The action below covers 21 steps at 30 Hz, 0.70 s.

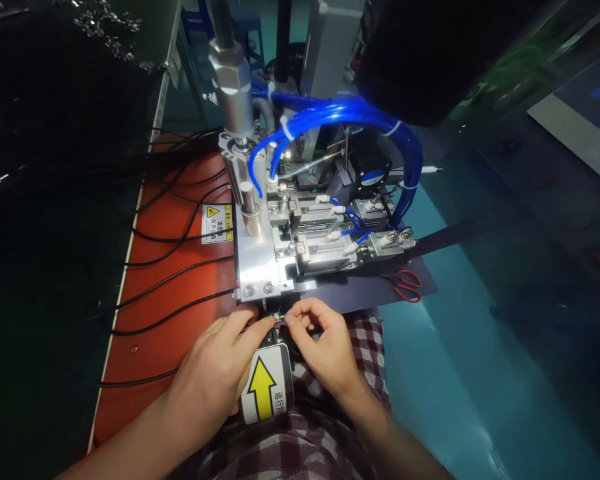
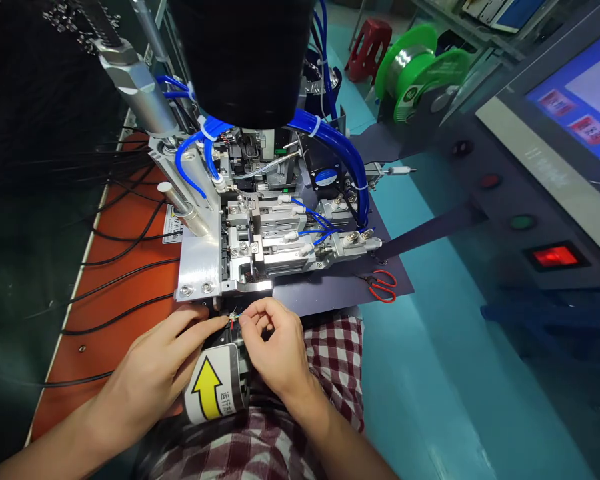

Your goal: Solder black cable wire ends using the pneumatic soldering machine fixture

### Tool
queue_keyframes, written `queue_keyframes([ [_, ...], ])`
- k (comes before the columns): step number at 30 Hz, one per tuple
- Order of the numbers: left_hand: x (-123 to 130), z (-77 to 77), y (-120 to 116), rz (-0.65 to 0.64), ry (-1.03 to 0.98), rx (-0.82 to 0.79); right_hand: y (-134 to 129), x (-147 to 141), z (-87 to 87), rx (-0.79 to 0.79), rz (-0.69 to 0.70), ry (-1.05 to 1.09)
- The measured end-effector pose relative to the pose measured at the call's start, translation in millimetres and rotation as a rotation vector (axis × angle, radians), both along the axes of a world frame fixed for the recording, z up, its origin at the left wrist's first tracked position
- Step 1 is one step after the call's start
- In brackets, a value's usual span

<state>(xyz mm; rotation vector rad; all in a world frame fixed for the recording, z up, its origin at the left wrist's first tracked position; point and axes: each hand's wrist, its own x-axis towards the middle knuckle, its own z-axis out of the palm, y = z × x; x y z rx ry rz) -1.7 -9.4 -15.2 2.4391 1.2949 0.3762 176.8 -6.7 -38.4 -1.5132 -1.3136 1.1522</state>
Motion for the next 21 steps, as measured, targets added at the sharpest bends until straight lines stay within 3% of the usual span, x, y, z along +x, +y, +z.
queue_keyframes([
  [8, 2.4, 1.7, 2.7, 0.002, 0.006, 0.059, 3.5, 3.0, 8.3, 0.149, 0.11, -0.177],
  [21, 3.6, 1.6, 3.9, -0.02, -0.014, 0.079, 1.1, 2.7, 0.1, -0.089, 0.091, 0.112],
])
